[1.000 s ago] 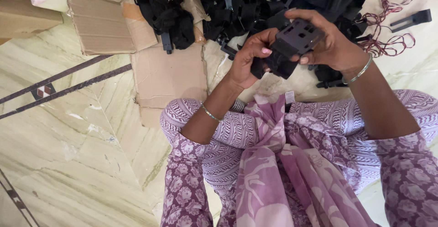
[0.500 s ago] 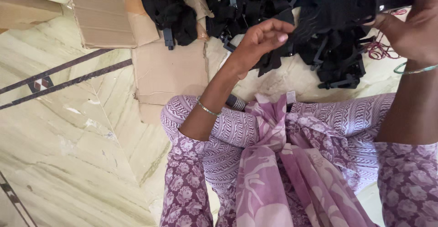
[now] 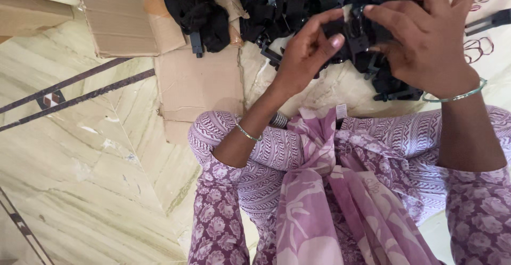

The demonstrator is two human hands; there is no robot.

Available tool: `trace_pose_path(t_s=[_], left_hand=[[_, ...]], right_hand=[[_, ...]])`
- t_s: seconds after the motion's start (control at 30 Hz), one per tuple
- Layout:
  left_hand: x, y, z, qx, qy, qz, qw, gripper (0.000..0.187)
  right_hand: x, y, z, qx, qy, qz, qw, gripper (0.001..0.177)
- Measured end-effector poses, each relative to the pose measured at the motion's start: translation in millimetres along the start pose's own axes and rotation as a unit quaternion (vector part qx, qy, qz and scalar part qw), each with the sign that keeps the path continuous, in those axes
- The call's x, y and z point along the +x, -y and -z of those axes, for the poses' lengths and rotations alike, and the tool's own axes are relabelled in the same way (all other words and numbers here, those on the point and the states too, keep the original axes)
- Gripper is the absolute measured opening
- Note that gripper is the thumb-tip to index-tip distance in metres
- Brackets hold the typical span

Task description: The person sits on the floor and assembles small black plastic camera mounts by hand. They pick up individual parts, align them, and snap them together, then place the assembled units aside. The process is repeated with multiple similar components.

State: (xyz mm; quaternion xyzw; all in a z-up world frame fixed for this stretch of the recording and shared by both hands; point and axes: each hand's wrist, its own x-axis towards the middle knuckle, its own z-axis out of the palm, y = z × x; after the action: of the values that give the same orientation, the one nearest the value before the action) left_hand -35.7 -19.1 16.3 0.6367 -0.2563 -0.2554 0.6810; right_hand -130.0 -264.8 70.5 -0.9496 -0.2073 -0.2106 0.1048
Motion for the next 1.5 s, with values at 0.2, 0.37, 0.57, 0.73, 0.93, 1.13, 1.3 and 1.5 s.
trace_pose_path(t_s=[0.2, 0.37, 0.57, 0.73, 0.93, 1.13, 1.3, 1.5], left_hand=[[0, -12, 3, 0.178, 0.028, -0.068, 0.981, 0.053], [-2, -8, 7, 0.166, 0.055, -0.121, 0.977, 0.036], [2, 9, 11, -0.124, 0.015, 0.056, 0.991, 0.024], [2, 10, 27, -0.3, 0.009, 0.064, 0.952, 0.027], [12, 13, 41, -0.357, 0.019, 0.026, 0.934, 0.03], [17, 14, 61, -0.42, 0.002, -0.031, 0.907, 0.02], [16, -8, 75, -0.528, 0.078, -0.094, 0.841, 0.053], [10, -21, 87, -0.561, 0.089, -0.134, 0.812, 0.057]], right_hand=[[15, 5, -2, 0.112, 0.03, -0.015, 0.993, 0.043], [14, 8, 1, 0.039, 0.005, 0.046, 0.998, 0.038], [-3, 13, -29, 0.153, -0.168, -0.074, 0.971, 0.042], [-7, 11, -52, 0.458, -0.122, -0.252, 0.844, 0.052], [21, 50, -77, 0.509, 0.026, -0.239, 0.826, 0.07], [19, 55, -67, 0.3, -0.103, -0.292, 0.902, 0.061], [-4, 60, -61, 0.244, -0.137, -0.287, 0.916, 0.037], [-34, 38, -70, 0.349, -0.11, -0.346, 0.864, 0.004]])
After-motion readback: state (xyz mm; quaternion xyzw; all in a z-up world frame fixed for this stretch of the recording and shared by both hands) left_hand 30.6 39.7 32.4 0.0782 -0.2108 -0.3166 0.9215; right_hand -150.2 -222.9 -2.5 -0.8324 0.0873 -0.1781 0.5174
